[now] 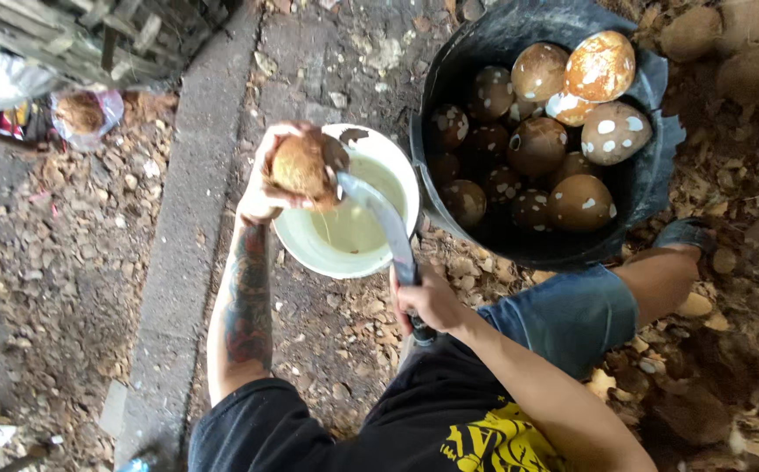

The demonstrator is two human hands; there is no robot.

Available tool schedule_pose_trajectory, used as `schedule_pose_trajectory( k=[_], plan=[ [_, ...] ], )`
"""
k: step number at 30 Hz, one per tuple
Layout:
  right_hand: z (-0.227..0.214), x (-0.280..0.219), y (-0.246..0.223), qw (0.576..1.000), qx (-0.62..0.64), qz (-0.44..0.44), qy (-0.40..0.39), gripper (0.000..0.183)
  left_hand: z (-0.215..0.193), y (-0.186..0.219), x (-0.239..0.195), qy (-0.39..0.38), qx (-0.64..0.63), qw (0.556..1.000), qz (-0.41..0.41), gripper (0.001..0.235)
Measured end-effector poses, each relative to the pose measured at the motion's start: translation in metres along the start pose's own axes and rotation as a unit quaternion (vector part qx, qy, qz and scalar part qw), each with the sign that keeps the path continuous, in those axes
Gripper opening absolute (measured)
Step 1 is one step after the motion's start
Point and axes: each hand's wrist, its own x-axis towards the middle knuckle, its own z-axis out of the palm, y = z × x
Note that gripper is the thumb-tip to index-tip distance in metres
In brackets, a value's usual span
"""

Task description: The person sits on the ground and uses a large knife to peel the husk off coconuts. The peeled coconuts are placed into a black bucket, and the person occasionally pours coconut water into a white bucket.

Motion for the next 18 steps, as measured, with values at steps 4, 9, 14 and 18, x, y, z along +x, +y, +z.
schedule_pose_trajectory(
  k=[4,9,14,18],
  plan=[
    [0.003,0.007,-0.01,0.995,0.031,0.09,-0.01,0.017,-0.011,0.002,-0.01,-0.01,0.074,0.997,0.003,0.104],
    [-0.02,0.011,0.026,0.994,-0.03,0.099,-0.027,0.021,-0.008,0.005,-0.015,-0.017,0.106,0.994,0.009,0.106],
    [-0.035,0.02,0.022,0.969,-0.211,0.132,0.005,0.032,0.002,0.044,-0.011,-0.041,0.293,0.955,-0.003,0.11],
    [-0.047,0.029,0.023,0.963,-0.231,0.134,0.035,0.02,0.013,0.06,-0.006,-0.038,0.342,0.938,0.045,0.108]
  ],
)
